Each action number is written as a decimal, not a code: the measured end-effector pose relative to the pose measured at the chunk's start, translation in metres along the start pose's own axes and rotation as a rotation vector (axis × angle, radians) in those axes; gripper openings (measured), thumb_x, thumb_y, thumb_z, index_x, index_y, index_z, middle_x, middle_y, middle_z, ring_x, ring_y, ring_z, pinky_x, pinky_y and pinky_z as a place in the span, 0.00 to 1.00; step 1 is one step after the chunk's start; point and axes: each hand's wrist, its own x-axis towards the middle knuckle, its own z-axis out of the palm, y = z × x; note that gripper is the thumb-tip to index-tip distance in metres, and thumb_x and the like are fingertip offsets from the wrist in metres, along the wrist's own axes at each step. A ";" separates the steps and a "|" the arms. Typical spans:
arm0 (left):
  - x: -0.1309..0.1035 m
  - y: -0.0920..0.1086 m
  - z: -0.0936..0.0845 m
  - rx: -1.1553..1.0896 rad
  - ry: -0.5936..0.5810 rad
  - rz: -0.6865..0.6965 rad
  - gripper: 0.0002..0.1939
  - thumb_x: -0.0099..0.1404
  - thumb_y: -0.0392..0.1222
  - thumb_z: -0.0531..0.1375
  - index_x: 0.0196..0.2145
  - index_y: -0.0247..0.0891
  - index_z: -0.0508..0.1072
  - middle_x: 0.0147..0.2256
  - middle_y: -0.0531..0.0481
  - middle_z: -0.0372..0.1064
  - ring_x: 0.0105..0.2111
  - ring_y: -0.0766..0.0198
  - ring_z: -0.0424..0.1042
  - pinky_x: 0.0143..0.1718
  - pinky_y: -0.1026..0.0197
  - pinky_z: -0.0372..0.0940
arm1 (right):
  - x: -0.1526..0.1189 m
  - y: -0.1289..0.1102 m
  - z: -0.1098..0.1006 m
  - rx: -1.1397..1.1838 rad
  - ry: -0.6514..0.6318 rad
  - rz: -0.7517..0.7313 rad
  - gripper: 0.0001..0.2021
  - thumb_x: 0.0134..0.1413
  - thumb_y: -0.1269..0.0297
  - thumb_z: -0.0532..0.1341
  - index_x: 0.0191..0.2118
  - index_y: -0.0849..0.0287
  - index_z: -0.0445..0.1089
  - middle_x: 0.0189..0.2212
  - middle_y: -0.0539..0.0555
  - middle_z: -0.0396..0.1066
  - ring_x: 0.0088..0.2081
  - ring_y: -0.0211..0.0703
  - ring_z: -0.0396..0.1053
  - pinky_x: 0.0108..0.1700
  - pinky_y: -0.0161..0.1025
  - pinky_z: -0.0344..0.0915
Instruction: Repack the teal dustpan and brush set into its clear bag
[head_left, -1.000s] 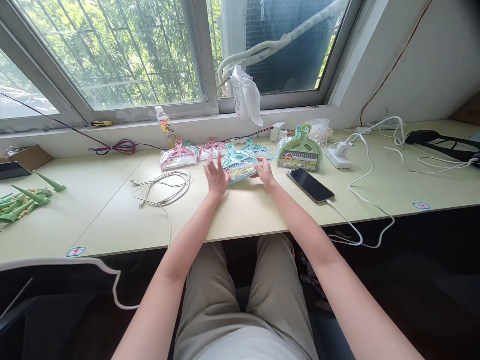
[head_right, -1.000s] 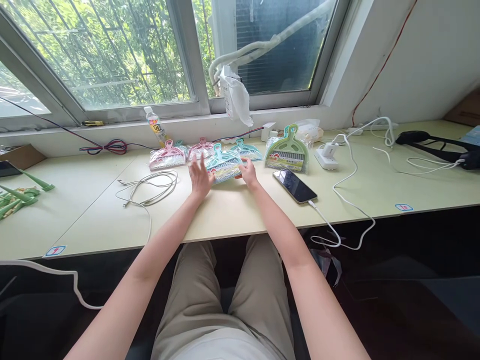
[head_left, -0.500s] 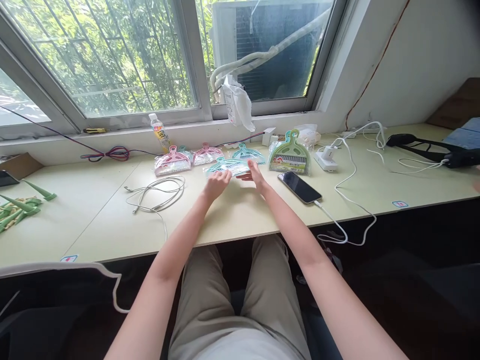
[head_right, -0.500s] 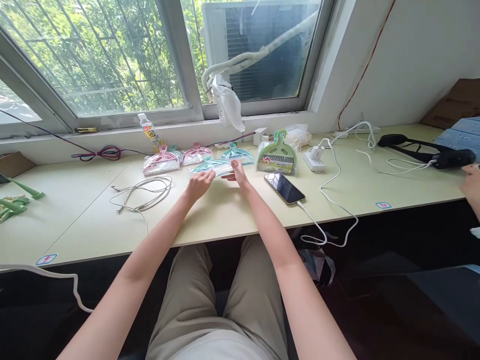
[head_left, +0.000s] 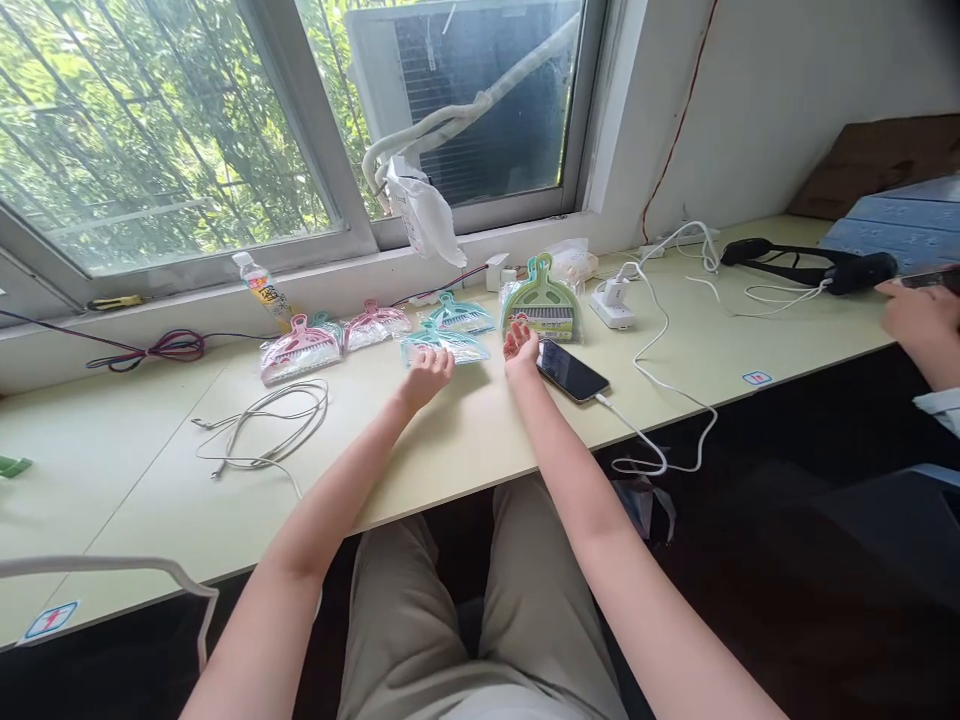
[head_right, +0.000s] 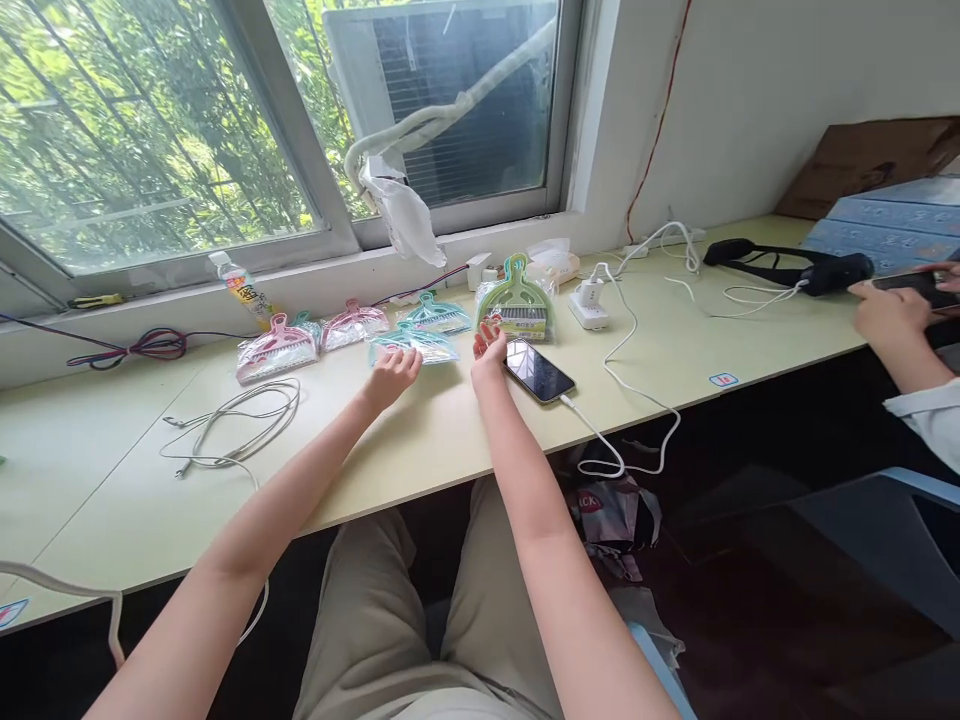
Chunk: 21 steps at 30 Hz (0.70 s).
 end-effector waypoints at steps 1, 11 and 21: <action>0.001 -0.004 0.003 -0.010 -0.006 0.003 0.27 0.67 0.36 0.47 0.58 0.31 0.75 0.60 0.24 0.68 0.64 0.33 0.62 0.66 0.29 0.50 | 0.000 0.002 0.000 -0.021 -0.021 -0.010 0.11 0.69 0.61 0.48 0.40 0.53 0.67 0.36 0.48 0.80 0.27 0.32 0.74 0.26 0.28 0.67; 0.029 -0.021 0.023 -0.110 0.049 0.038 0.25 0.64 0.38 0.51 0.54 0.29 0.77 0.60 0.23 0.68 0.68 0.33 0.58 0.69 0.28 0.41 | 0.005 0.012 0.001 -0.046 -0.026 0.000 0.09 0.65 0.63 0.53 0.42 0.52 0.71 0.29 0.47 0.79 0.22 0.32 0.70 0.23 0.28 0.64; 0.079 -0.029 0.054 -0.114 0.098 -0.025 0.17 0.64 0.36 0.51 0.41 0.28 0.78 0.49 0.15 0.70 0.58 0.27 0.67 0.59 0.23 0.52 | -0.004 0.012 0.002 0.021 -0.009 0.072 0.06 0.63 0.68 0.55 0.37 0.54 0.69 0.27 0.45 0.76 0.19 0.27 0.64 0.20 0.24 0.60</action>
